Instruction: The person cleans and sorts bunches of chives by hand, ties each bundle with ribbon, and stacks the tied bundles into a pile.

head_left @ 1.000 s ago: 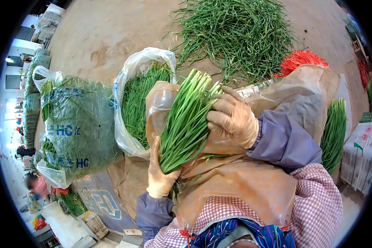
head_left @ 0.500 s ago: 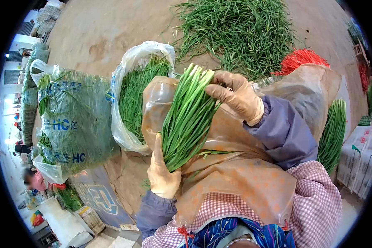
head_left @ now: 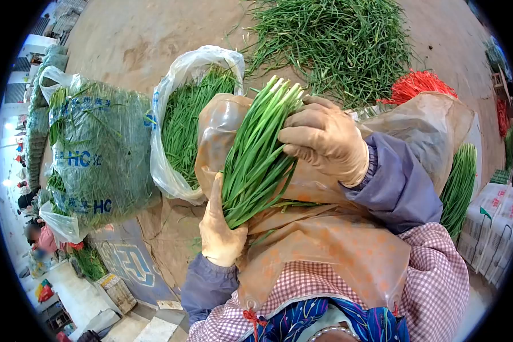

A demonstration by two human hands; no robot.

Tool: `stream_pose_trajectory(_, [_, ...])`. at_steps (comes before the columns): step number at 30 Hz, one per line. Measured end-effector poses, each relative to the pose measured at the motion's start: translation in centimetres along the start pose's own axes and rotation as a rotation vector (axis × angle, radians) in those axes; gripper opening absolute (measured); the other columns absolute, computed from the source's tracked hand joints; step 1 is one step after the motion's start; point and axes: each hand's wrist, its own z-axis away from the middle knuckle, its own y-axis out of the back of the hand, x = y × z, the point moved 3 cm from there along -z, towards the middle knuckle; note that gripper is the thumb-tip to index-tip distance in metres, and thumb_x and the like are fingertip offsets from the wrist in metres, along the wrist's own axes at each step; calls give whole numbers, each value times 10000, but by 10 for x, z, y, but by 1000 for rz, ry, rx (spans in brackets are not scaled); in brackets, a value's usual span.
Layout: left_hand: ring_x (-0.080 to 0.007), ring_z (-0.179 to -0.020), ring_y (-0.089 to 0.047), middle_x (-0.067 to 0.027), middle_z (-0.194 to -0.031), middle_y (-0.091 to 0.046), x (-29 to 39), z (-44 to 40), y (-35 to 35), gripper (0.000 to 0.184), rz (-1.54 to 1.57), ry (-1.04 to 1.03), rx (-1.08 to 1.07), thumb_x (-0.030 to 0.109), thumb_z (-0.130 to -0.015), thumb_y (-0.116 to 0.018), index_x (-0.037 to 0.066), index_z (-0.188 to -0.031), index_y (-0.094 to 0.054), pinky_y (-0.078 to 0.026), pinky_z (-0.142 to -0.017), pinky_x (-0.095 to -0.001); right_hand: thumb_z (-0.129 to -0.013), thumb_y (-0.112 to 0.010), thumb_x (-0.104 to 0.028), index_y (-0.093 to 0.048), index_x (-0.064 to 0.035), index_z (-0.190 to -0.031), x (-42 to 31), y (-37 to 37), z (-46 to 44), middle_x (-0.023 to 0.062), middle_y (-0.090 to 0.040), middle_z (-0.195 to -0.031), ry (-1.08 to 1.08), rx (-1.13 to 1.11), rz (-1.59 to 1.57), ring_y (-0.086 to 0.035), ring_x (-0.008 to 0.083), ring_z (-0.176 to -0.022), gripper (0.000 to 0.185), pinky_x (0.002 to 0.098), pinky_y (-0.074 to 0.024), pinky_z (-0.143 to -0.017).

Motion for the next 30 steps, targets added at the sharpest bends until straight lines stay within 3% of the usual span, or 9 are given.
stream_pose_trajectory(4, [-291, -1143, -616, -200, -1255, -609, -7, 0, -2, 906, 34, -35, 17, -147, -689, -606, 78, -1501, -274, -491, -955, -348, -935, -636, -184, -653, -24, -965, 17, -1, 22, 67, -671, -795, -285, 415, -396, -647, 152, -723, 163, 285, -529, -639])
stream_pose_trajectory(8, [-297, -1135, -620, -203, -1261, -605, -4, -2, -3, 893, 92, -29, 12, -139, -695, -615, 80, -1494, -283, -492, -953, -351, -950, -611, -150, -689, -39, -913, 92, 51, 48, 46, -652, -726, -700, 915, -605, -600, 138, -586, 141, 266, -490, -580])
stream_pose_trajectory(11, [-307, -1128, -623, -206, -1259, -604, -5, -1, -2, 874, 58, -13, 23, -109, -716, -635, 89, -1491, -283, -497, -942, -361, -940, -619, -329, -594, -35, -1161, 132, 63, 96, 96, -675, -937, -1124, 812, -774, -633, 203, -841, 368, 368, -504, -795])
stream_pose_trajectory(14, [-324, -1137, -614, -218, -1278, -588, -5, 0, -7, 838, 34, -57, 76, -77, -741, -641, 83, -1487, -293, -495, -939, -376, -928, -573, -491, -483, -44, -1305, 66, 12, 97, 129, -638, -1110, -1259, 507, -1416, -594, 279, -1035, 591, 444, -463, -940])
stream_pose_trajectory(17, [-339, -1162, -595, -230, -1316, -554, 7, 6, -12, 834, -108, -115, 167, -78, -737, -644, 80, -1483, -307, -484, -957, -377, -927, -484, -602, -444, -39, -1367, 35, -44, 86, 179, -588, -1251, -1034, 291, -1970, -564, 338, -1166, 715, 506, -443, -1010])
stream_pose_trajectory(20, [-408, -1083, -600, -255, -1297, -532, 5, 18, -11, 871, -326, -173, 63, -38, -656, -678, 8, -1451, -324, -493, -905, -415, -914, -461, -642, -462, -47, -1375, 35, -54, 57, 211, -512, -1363, -1103, 479, -1783, -544, 355, -1195, 752, 517, -444, -1012])
stream_pose_trajectory(23, [-417, -1012, -580, -265, -1276, -507, 12, 33, -14, 959, -566, -305, -82, 27, -535, -733, -54, -1410, -350, -478, -805, -467, -896, -431, -686, -476, -56, -1375, 51, -74, 43, 222, -472, -1406, -517, 140, -2578, -518, 364, -1225, 793, 528, -431, -1026])
stream_pose_trajectory(24, [-417, -1025, -572, -268, -1292, -495, 12, 36, -14, 964, -592, -364, -127, 36, -535, -741, -53, -1411, -348, -473, -810, -468, -843, -455, -740, -464, -85, -1378, 59, -82, 44, 187, -486, -1396, -788, 166, -2463, -493, 378, -1250, 846, 534, -440, -1012])
stream_pose_trajectory(30, [-429, -1148, -551, -286, -1344, -478, 48, 23, 31, 738, -179, -275, -663, 114, -715, -772, -19, -1366, -451, -464, -973, -428, -945, -400, -608, -476, -49, -1371, 53, -72, 40, 192, -605, -1225, -439, 15, -2499, -556, 384, -1160, 706, 524, -414, -1042])
